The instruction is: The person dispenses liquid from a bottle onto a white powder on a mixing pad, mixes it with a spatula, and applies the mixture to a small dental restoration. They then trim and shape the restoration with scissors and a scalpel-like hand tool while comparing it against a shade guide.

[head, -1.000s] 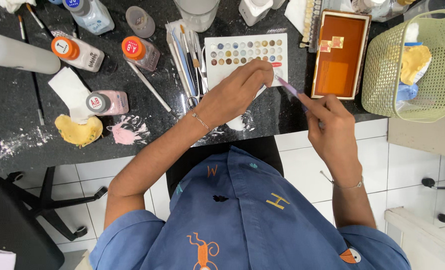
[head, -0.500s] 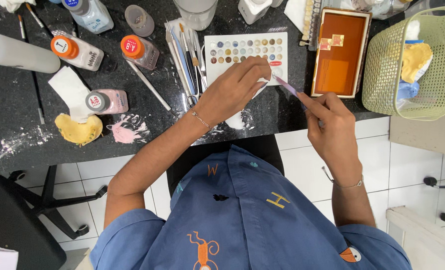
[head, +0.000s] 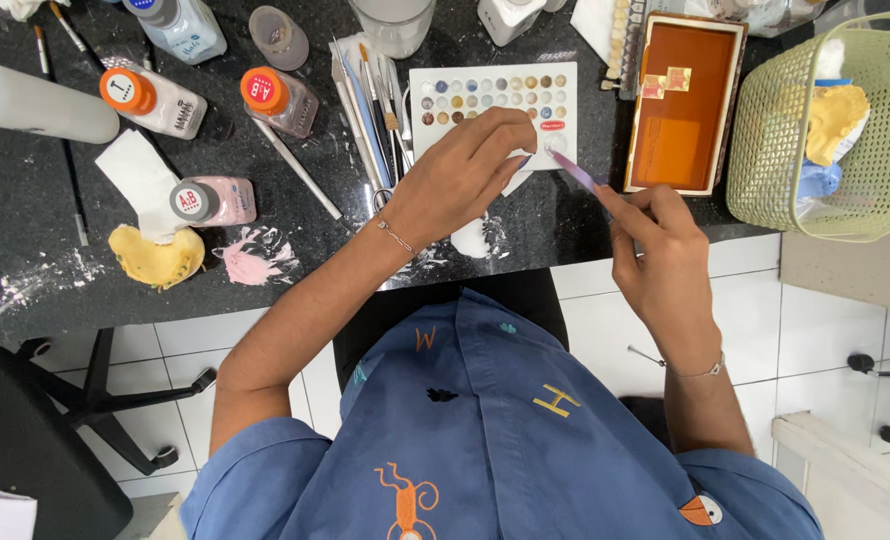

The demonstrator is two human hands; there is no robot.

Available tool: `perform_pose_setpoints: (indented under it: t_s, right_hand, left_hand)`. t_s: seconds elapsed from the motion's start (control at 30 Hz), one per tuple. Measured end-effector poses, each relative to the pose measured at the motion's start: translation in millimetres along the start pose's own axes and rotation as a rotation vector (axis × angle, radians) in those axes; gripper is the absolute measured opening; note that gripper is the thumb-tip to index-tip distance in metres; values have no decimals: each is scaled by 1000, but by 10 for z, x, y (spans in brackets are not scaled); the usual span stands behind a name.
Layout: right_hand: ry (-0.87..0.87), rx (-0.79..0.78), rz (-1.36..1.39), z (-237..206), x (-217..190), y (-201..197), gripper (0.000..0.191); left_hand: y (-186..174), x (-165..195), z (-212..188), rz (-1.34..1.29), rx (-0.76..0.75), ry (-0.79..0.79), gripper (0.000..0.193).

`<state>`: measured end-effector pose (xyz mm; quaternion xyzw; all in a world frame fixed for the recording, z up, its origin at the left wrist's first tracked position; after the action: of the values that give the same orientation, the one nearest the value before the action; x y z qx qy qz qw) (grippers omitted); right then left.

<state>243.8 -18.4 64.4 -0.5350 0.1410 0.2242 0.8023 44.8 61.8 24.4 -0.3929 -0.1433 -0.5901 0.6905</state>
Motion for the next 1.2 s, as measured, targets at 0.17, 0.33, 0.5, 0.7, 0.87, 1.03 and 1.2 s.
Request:
perform_pose_setpoints:
  t_s: [0.17, 0.33, 0.5, 0.7, 0.87, 1.03, 1.2]
  right_hand:
    - [18, -23, -4, 3, 30, -2, 36]
    - [-45, 3, -30, 19, 10, -36, 36]
    - [-19, -7, -7, 63, 31, -35, 35]
    - [30, -20, 9, 99, 69, -52, 36]
    - [73, -40, 4, 89, 107, -49, 39]
    - [30, -43, 15, 87, 88, -48, 37]
    - [41, -50, 7, 108, 115, -40, 37]
  left_hand:
    - [-15, 8, 17, 21, 22, 25, 23]
    - [2, 18, 13, 0, -6, 2, 22]
    - [-26, 36, -4, -7, 18, 38, 22]
    - [0, -9, -34, 100, 11, 82, 14]
    - [-45, -2, -39, 136, 81, 147, 26]
    - [-84, 4, -14, 159, 119, 172, 26]
    - [-122, 14, 6, 160, 141, 167, 26]
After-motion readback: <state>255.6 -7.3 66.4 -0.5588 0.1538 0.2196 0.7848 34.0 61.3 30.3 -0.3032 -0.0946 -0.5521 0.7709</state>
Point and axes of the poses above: each hand's wrist, its own z-axis towards the middle knuckle, its own y-axis out of the palm, x = y × z, the point moved 6 cm from there along z, towards the middle knuckle, and after that the axes turned 15 degrees about x, right-handed, at the moved point
